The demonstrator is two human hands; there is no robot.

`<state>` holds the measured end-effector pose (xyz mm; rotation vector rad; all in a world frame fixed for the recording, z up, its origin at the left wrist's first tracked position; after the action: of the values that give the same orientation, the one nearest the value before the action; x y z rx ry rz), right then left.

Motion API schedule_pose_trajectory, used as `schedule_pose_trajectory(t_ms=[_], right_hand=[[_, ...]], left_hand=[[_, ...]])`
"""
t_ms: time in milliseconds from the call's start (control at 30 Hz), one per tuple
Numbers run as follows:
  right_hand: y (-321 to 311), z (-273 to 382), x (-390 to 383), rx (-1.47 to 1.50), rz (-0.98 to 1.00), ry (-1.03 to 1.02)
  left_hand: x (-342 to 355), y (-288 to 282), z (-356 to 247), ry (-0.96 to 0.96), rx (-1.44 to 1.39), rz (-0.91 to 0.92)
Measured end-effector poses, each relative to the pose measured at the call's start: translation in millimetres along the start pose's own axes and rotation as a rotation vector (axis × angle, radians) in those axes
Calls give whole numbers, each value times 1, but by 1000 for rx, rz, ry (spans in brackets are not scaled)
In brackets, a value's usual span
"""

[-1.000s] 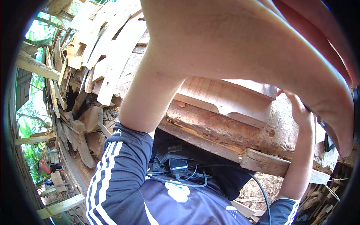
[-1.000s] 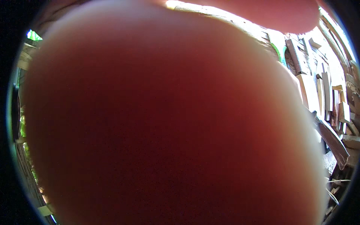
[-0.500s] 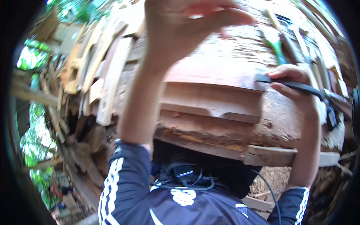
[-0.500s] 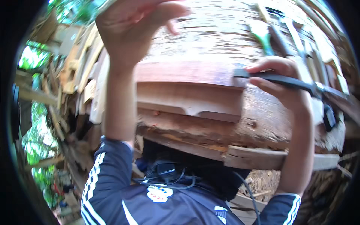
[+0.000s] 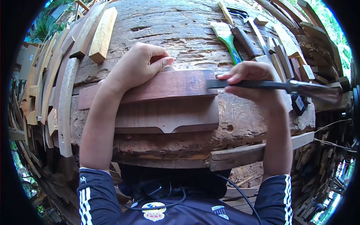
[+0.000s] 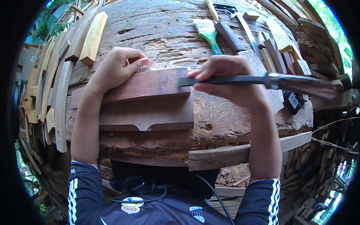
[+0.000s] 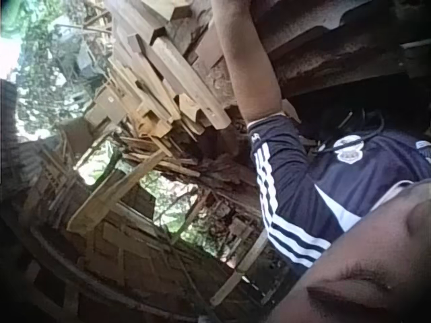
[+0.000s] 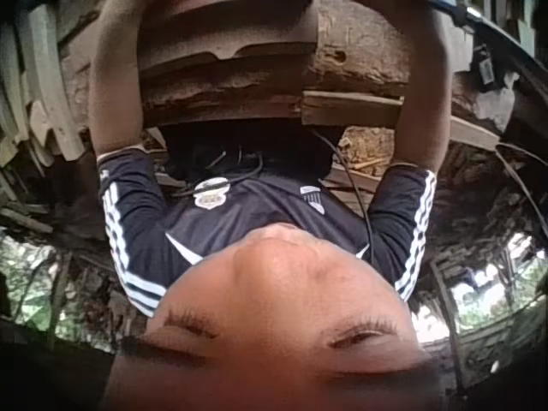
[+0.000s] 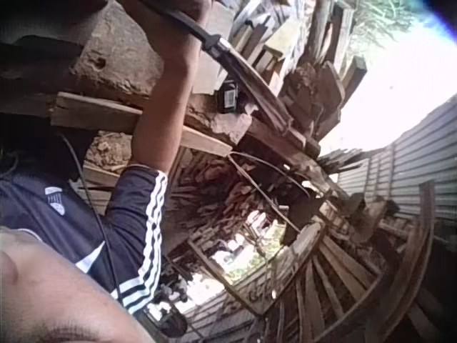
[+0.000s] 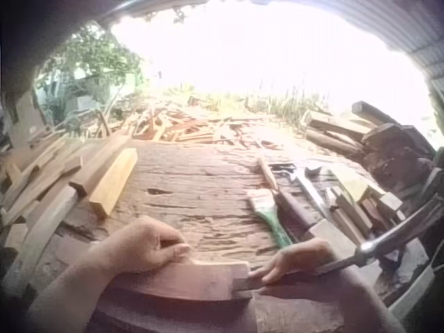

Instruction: The person marks a piece of wood with a pen, sets it aside, and then carves the edge and surface of another piece of wood using a chisel.

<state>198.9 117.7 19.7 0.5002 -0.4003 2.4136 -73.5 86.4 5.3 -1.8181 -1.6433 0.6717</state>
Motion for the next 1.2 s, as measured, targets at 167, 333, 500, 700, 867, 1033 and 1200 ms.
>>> schedule_pose_trajectory(t_ms=[167, 333, 500, 700, 867, 1033, 1200], right_hand=[[10, -10, 5, -8, 33, -17], [-1, -3, -5, 55, -54, -2], [32, -13, 11, 55, 45, -1], [9, 0, -2, 11, -14, -9], [39, -5, 20, -255, 164, -31], [4, 4, -4, -57, 46, 18], [41, -9, 19, -81, 75, -12]], left_hand=[[-3, -2, 7, -73, 6, 49], [-4, -1, 3, 18, 35, 5], [-6, -2, 4, -86, 79, 38], [-2, 0, 2, -28, 57, 1], [-6, -1, 9, -44, 84, 2], [-5, 2, 4, 41, 63, -64], [-6, -1, 3, 23, 141, -81]])
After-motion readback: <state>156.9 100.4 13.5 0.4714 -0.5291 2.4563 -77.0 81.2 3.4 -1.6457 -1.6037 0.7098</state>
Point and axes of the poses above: each hand's wrist, its own x-axis towards the middle knuckle, its own y-axis out of the palm, z = x × y, the point moved 4 cm from there along x, towards the middle knuckle, and after that the axes turned 15 degrees about -y, right-handed, at the moved point
